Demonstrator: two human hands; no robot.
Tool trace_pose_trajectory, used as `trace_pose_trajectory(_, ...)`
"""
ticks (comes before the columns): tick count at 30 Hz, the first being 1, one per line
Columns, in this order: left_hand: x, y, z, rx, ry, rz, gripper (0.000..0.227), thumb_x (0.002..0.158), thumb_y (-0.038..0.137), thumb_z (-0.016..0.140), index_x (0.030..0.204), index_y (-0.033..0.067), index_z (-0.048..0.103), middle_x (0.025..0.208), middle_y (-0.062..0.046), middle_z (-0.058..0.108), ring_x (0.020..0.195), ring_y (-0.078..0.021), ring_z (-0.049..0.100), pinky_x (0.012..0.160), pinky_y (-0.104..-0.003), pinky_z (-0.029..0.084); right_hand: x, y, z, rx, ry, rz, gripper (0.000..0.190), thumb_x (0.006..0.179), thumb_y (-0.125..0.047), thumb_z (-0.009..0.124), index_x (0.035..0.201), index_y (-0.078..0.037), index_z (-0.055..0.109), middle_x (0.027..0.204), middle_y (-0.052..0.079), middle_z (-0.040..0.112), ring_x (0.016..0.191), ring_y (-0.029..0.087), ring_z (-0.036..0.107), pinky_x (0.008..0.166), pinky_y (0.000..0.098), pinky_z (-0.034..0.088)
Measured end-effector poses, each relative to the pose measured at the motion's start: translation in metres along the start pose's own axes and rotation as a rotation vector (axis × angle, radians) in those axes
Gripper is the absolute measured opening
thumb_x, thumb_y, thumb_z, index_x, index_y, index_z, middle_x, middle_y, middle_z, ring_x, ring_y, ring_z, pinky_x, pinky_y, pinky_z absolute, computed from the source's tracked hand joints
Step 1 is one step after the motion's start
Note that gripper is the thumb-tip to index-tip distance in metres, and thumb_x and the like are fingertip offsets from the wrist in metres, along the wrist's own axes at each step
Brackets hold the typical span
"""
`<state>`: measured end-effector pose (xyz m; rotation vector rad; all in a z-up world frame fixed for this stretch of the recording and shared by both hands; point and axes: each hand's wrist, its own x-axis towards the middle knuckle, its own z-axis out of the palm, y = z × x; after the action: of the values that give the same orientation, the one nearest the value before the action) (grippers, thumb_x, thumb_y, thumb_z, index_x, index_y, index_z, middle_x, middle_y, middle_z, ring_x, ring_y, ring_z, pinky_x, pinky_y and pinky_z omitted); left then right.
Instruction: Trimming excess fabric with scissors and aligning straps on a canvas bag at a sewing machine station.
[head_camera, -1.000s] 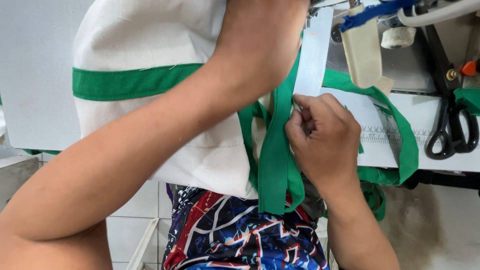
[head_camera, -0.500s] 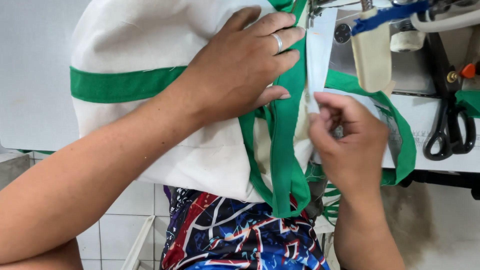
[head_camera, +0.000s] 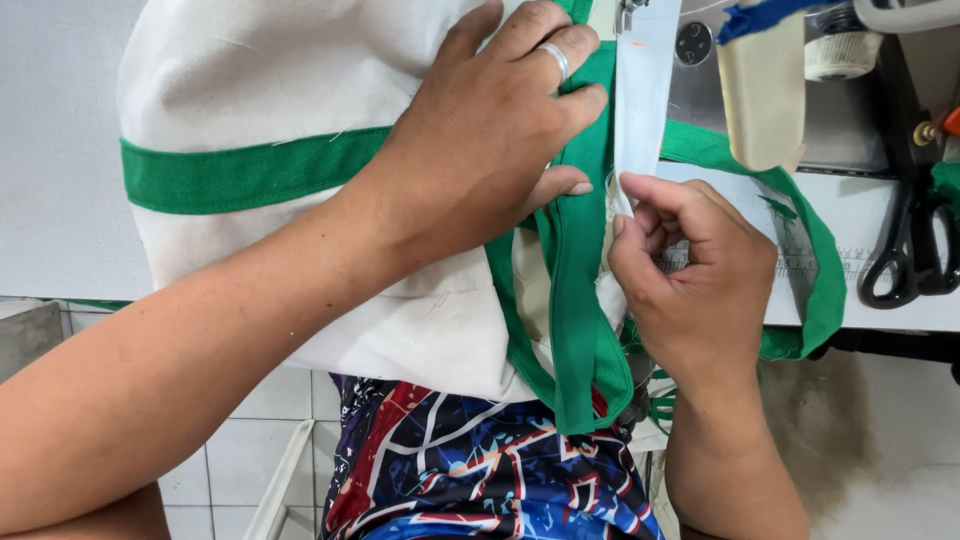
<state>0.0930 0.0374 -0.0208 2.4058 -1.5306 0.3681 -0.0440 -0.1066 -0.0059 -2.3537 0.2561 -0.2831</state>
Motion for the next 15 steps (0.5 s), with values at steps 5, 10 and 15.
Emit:
trace_pose_trajectory(5, -0.001, 0.006, 0.003, -0.010, -0.008, -0.042, 0.054, 0.068, 0.053, 0.082, 0.100, 0.0127, 0.067, 0.124, -0.012, 0.059, 0.120, -0.0283, 0.045, 0.095, -0.044, 0.039, 0.000, 0.004, 0.002, -0.016, -0.029, -0.031, 0.022, 0.088, 0.007, 0.062, 0.108, 0.002, 0.069, 0.080, 0.006, 0.058, 0.066, 0.014, 0.051, 0.067, 0.0261, 0.044)
trace_pose_trajectory(10, -0.004, 0.007, 0.004, 0.033, 0.010, -0.062, 0.066, 0.072, 0.065, 0.080, 0.109, 0.0127, 0.061, 0.126, -0.008, 0.058, 0.118, -0.0247, 0.045, 0.095, -0.042, 0.037, -0.002, 0.002, -0.004, 0.036, 0.007, -0.027, 0.021, 0.091, 0.009, 0.062, 0.110, 0.003, 0.068, 0.087, 0.008, 0.062, 0.069, 0.012, 0.050, 0.064, 0.0240, 0.040)
trace_pose_trajectory(15, -0.010, 0.005, 0.006, 0.001, 0.029, -0.048, 0.069, 0.074, 0.065, 0.082, 0.112, 0.0098, 0.062, 0.130, -0.008, 0.058, 0.122, -0.0246, 0.043, 0.099, -0.042, 0.036, -0.007, 0.011, -0.005, 0.184, 0.033, 0.095, 0.019, 0.097, 0.009, 0.062, 0.115, 0.007, 0.067, 0.085, 0.005, 0.061, 0.070, 0.005, 0.050, 0.064, 0.0156, 0.042)
